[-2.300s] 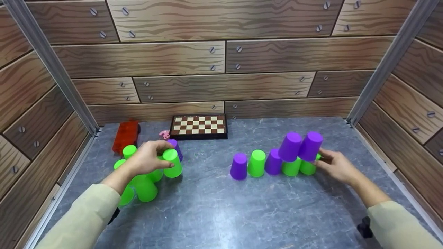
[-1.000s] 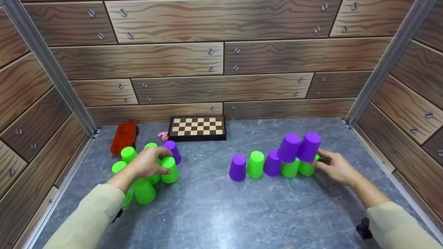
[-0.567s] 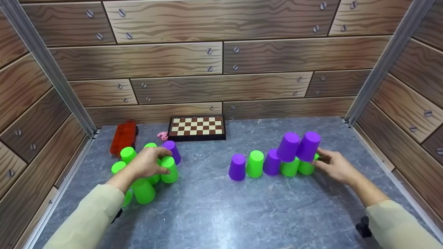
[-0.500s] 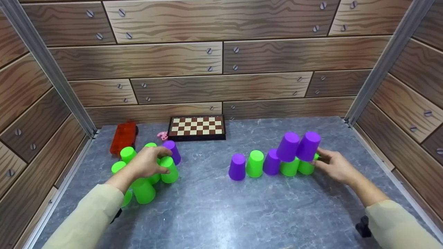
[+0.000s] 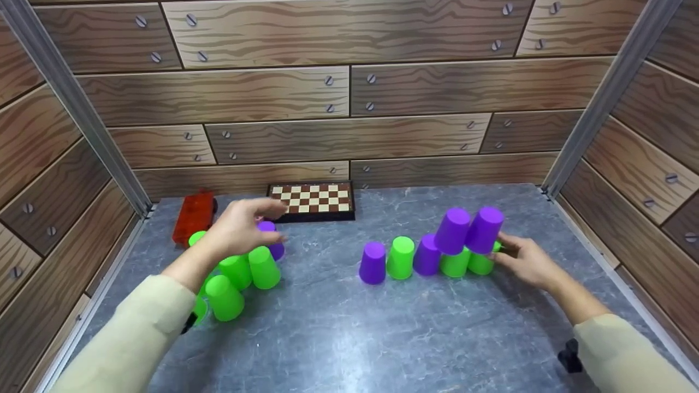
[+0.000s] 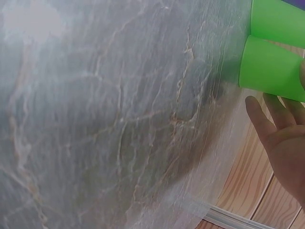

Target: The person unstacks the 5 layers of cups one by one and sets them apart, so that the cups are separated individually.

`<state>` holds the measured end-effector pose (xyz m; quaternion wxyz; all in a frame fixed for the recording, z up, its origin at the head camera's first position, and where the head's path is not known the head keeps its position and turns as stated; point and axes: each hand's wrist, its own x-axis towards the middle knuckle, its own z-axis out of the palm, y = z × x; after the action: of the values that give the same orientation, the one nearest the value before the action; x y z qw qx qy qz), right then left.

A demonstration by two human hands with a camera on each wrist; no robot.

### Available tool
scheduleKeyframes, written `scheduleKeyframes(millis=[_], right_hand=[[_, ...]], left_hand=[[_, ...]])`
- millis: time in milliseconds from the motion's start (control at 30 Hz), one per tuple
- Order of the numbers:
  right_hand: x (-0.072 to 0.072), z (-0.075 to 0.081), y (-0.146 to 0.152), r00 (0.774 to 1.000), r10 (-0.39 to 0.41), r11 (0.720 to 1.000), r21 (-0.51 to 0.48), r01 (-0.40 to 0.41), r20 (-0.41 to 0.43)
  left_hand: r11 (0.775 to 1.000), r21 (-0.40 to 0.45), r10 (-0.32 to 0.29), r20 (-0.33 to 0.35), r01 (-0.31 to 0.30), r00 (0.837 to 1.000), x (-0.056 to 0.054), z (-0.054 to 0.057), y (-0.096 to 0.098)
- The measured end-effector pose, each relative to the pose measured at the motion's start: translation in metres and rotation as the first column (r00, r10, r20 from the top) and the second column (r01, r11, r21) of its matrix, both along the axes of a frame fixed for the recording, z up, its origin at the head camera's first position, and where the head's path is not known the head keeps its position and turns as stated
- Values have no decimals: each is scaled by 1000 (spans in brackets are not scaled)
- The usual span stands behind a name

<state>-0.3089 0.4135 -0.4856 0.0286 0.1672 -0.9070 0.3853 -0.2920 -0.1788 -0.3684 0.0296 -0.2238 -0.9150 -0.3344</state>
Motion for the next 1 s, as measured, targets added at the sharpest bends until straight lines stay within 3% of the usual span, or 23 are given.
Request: scheduleKeyframes(millis=[100, 200, 400, 567, 733, 867, 1000], right_hand=[[2, -1, 2, 1000, -4, 1000, -5, 4, -2], [4, -1, 3, 1000, -10, 1000, 5, 10, -1], [4, 0, 0, 1000, -8, 1000, -5, 8, 10], [2, -1, -4, 1000, 5, 1000, -23, -5, 16], [3, 0, -6, 1000, 13, 999, -31, -13, 7], [4, 1, -4, 1000, 1, 999, -35, -1, 17], [5, 1, -2, 1000, -1, 998, -56, 3, 29]], left_hand=[[997, 45, -64, -37, 66, 997, -6, 10, 34], [986, 101, -126, -51, 130, 991, -13, 13, 74], [962, 177, -209, -17, 208, 978, -23, 3, 158], [959, 236, -169, 23, 159, 985, -29, -15, 218], [935, 335, -142, 63, 113, 988, -32, -30, 267], [918, 386, -141, 97, 93, 985, -33, -38, 291], [916, 390, -145, 114, 90, 983, -34, -44, 303]])
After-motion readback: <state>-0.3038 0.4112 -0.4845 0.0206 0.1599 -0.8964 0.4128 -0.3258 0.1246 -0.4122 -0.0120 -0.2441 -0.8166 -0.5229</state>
